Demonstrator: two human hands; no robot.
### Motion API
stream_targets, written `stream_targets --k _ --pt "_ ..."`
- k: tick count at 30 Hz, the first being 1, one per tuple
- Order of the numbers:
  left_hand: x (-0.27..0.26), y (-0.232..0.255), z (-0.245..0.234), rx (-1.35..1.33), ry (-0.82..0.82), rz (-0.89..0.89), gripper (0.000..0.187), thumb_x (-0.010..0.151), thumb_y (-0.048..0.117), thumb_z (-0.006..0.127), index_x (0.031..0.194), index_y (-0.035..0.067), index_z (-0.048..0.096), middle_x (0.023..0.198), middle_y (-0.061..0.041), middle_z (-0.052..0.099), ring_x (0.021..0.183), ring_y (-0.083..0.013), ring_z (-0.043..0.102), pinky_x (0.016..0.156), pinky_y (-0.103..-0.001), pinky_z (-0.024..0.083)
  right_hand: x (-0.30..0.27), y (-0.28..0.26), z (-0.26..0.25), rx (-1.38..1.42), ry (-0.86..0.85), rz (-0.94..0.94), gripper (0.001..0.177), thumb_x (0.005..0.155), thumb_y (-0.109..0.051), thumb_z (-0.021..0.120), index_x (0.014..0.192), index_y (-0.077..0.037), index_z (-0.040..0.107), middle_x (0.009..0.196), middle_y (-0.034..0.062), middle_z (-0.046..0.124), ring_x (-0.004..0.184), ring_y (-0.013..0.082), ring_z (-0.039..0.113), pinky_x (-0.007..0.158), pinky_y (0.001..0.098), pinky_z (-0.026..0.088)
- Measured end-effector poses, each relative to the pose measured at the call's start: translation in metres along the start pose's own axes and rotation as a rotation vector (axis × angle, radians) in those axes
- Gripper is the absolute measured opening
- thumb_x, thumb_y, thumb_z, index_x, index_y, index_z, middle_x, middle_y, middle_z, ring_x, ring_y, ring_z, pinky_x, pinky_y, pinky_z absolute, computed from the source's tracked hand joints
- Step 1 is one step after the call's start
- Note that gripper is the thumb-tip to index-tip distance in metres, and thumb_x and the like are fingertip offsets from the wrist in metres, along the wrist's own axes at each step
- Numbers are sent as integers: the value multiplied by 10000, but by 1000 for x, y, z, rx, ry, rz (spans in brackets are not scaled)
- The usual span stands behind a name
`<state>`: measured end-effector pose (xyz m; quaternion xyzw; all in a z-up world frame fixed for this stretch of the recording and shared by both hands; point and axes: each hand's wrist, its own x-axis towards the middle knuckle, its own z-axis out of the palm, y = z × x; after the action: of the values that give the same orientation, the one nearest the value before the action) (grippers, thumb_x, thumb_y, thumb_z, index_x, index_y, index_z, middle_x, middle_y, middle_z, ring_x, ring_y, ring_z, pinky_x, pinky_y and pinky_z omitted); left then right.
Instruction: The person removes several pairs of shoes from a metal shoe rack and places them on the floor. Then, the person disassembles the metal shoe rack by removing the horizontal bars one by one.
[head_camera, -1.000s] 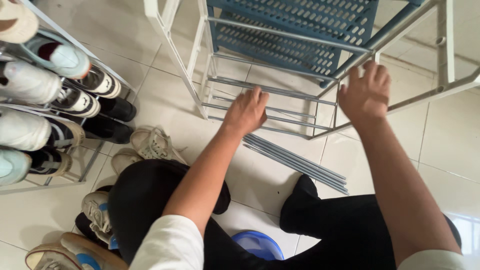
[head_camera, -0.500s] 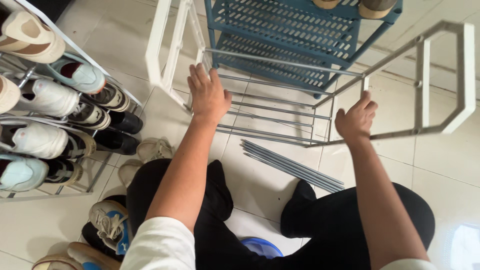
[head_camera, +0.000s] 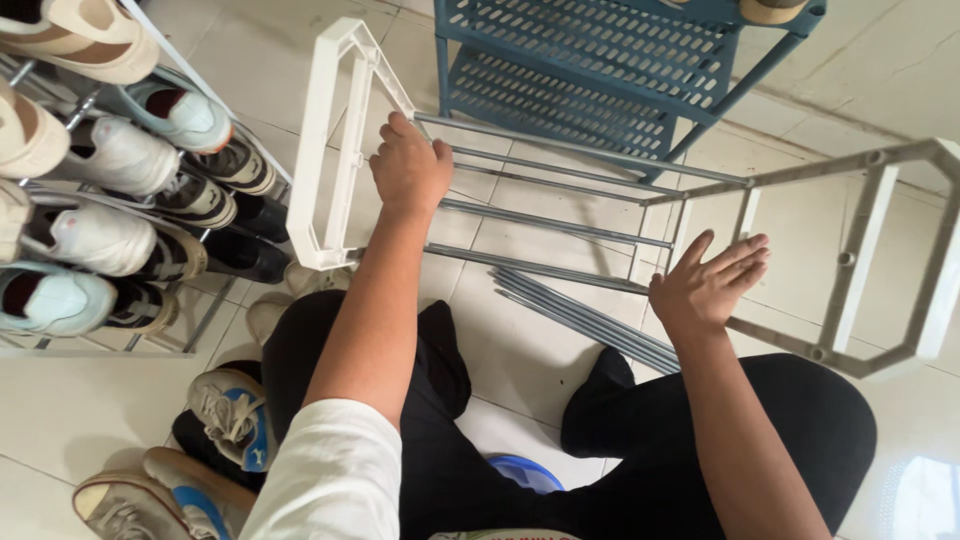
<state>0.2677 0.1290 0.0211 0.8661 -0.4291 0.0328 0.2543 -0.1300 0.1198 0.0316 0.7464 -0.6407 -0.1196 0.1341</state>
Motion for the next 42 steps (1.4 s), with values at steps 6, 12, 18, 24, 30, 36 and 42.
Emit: stream_targets --k 6,12,18,24,30,36,42 --pt "-3 -4 -5 -132 7 -63 515 1082 500 426 1205 1 462 1073 -244 670 868 -435 704 780 -542 548 -3 -51 -45 124 81 -209 764 969 -444 580 1548 11 377 1625 328 233 1493 505 214 1224 578 169" --pt "1 -14 -17 -154 -18 -92 453 1091 490 384 1172 61 503 879 -178 752 804 -403 726 737 -523 555 13 -139 -83 279 364 -517 706 937 -345 548 1498 50 386 1589 291 324 1489 410 247 1219 484 183" --pt "-1 -20 -14 -76 64 -44 437 1088 451 401 1153 51 565 832 -188 749 735 -429 709 683 -529 557 40 -209 -97 207 565 -671 606 994 -158 462 1558 45 369 1631 210 360 1529 336 308 1263 457 205" --pt "-11 -25 -13 -177 115 -4 377 1091 408 426 1153 72 588 810 -183 742 708 -427 700 644 -540 540 60 -243 -96 186 701 -737 537 1006 -164 495 1502 35 447 1445 164 534 1341 299 503 1183 450 351" --pt "-13 -20 -15 -250 91 -59 355 1075 413 456 1152 92 588 832 -189 733 766 -426 698 657 -549 530 73 -264 -108 334 615 -718 285 1053 -296 577 1186 -46 608 1039 102 656 990 278 633 866 423 531" --pt "-13 -18 -22 -338 54 -81 364 1066 405 449 1187 87 577 896 -200 732 809 -429 692 663 -558 519 79 -264 -131 436 275 -649 424 1122 -478 532 962 -90 588 933 143 725 915 293 718 713 432 580" --pt "-16 -17 -23 -376 69 -80 373 1069 417 462 1132 73 592 951 -201 734 873 -423 692 725 -538 530 113 -255 -156 715 -163 -777 537 1069 -474 434 978 -36 731 1054 237 713 1011 432 662 895 526 511"
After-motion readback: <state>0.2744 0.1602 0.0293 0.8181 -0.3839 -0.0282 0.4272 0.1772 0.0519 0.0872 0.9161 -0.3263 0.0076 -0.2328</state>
